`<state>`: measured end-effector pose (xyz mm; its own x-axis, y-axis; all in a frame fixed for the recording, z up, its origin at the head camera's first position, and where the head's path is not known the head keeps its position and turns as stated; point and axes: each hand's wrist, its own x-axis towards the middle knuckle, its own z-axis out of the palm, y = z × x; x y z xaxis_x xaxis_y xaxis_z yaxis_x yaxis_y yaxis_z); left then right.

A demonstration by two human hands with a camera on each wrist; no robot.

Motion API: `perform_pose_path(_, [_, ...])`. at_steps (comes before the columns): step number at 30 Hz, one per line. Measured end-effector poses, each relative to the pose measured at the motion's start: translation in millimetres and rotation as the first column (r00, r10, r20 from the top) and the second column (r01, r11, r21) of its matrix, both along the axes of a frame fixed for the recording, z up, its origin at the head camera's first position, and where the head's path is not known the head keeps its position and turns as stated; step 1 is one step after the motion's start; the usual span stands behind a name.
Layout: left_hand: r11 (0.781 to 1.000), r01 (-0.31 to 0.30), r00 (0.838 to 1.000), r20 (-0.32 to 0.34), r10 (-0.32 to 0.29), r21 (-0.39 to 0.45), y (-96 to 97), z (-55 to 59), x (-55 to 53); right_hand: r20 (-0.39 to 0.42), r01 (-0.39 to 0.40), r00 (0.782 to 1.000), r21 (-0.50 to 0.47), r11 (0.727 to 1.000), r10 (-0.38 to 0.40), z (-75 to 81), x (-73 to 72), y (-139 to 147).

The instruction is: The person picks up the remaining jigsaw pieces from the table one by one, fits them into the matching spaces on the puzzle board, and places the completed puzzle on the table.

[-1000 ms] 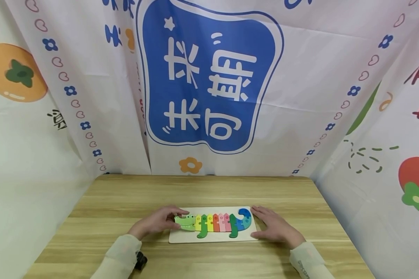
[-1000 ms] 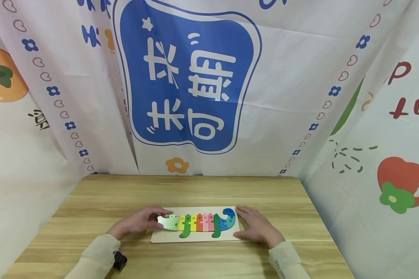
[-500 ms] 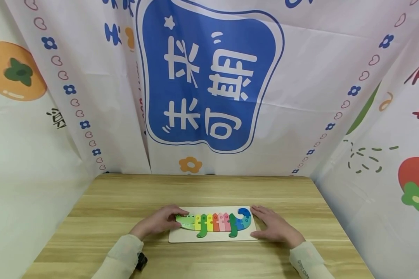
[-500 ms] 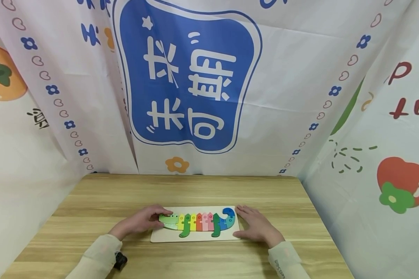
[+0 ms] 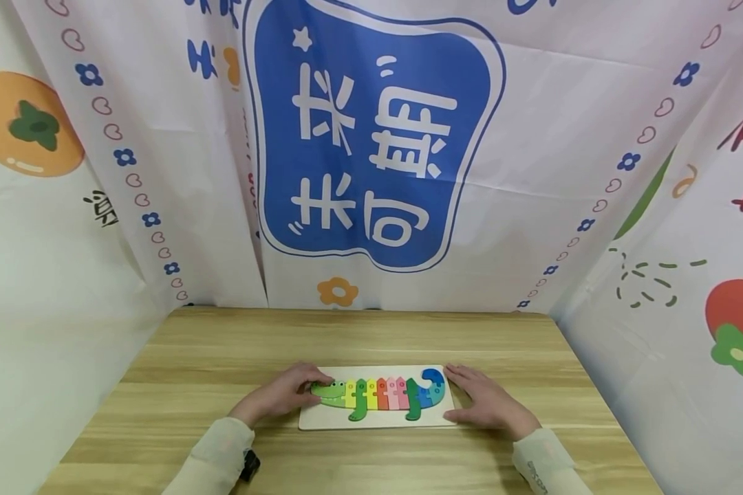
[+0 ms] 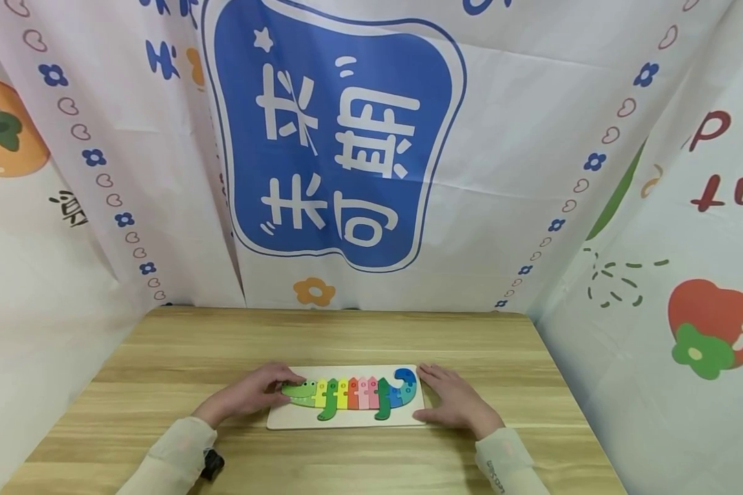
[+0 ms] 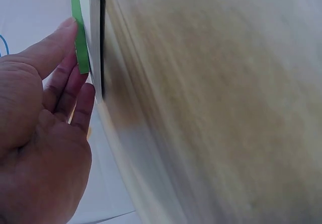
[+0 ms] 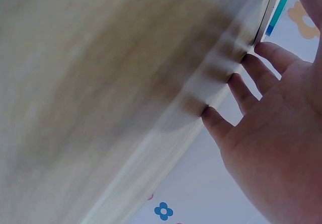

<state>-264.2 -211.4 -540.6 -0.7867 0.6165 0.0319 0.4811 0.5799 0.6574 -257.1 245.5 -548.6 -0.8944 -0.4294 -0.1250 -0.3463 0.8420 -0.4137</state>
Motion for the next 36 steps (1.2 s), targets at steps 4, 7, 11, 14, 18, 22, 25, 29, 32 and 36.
perform_pose_path(4, [1.000, -0.004, 1.000, -0.029, 0.003, -0.027, -0.1, 0.3, 1.4, 0.007, 0.006, 1.000, -0.005, 1.000, -0.006, 0.2, 0.9, -0.6])
perform_pose_path(7, [0.999, -0.003, 0.999, -0.041, 0.001, -0.052, 1.0, -0.7, 1.8, 0.012, 0.010, 1.000, -0.007, 1.000, -0.010, 0.4, 1.8, 0.1])
perform_pose_path(11, [0.997, 0.001, 0.999, -0.051, -0.005, -0.071, 1.8, -1.1, 2.2, 0.005, 0.006, 1.000, -0.006, 1.000, -0.006, 0.2, 1.8, 0.9])
perform_pose_path(14, [0.998, 0.002, 0.999, -0.051, -0.005, -0.067, 2.2, -0.4, 2.9, -0.002, -0.001, 1.000, -0.007, 1.000, 0.001, 0.2, 1.4, 1.3])
perform_pose_path(18, [0.998, 0.003, 0.999, -0.050, -0.006, -0.064, 2.4, 0.6, 3.7, 0.000, 0.003, 1.000, -0.006, 1.000, -0.003, 0.4, 1.1, 0.9])
perform_pose_path(22, [0.998, 0.001, 0.999, -0.043, -0.004, -0.067, 2.3, 2.1, 4.8, 0.000, 0.004, 1.000, -0.003, 1.000, -0.004, 0.1, 1.6, 0.0])
perform_pose_path(25, [0.998, -0.004, 0.999, -0.039, 0.001, -0.066, 1.5, 1.8, 5.7, 0.001, 0.000, 1.000, -0.005, 1.000, 0.000, 0.1, 2.1, -0.3])
perform_pose_path(29, [0.998, -0.008, 0.999, -0.042, 0.005, -0.069, 0.5, 0.3, 6.6, 0.001, -0.007, 1.000, -0.010, 1.000, 0.007, -0.4, 2.6, 0.4])
perform_pose_path(32, [0.998, -0.012, 0.999, -0.043, 0.009, -0.064, 0.8, -0.3, 7.2, -0.004, -0.016, 1.000, -0.006, 1.000, 0.016, -0.8, 3.5, 1.3])
perform_pose_path(36, [0.999, -0.020, 0.998, -0.053, 0.017, -0.049, 0.8, -1.1, 8.3, -0.001, -0.022, 1.000, -0.012, 1.000, 0.022, 0.1, 4.2, 2.0])
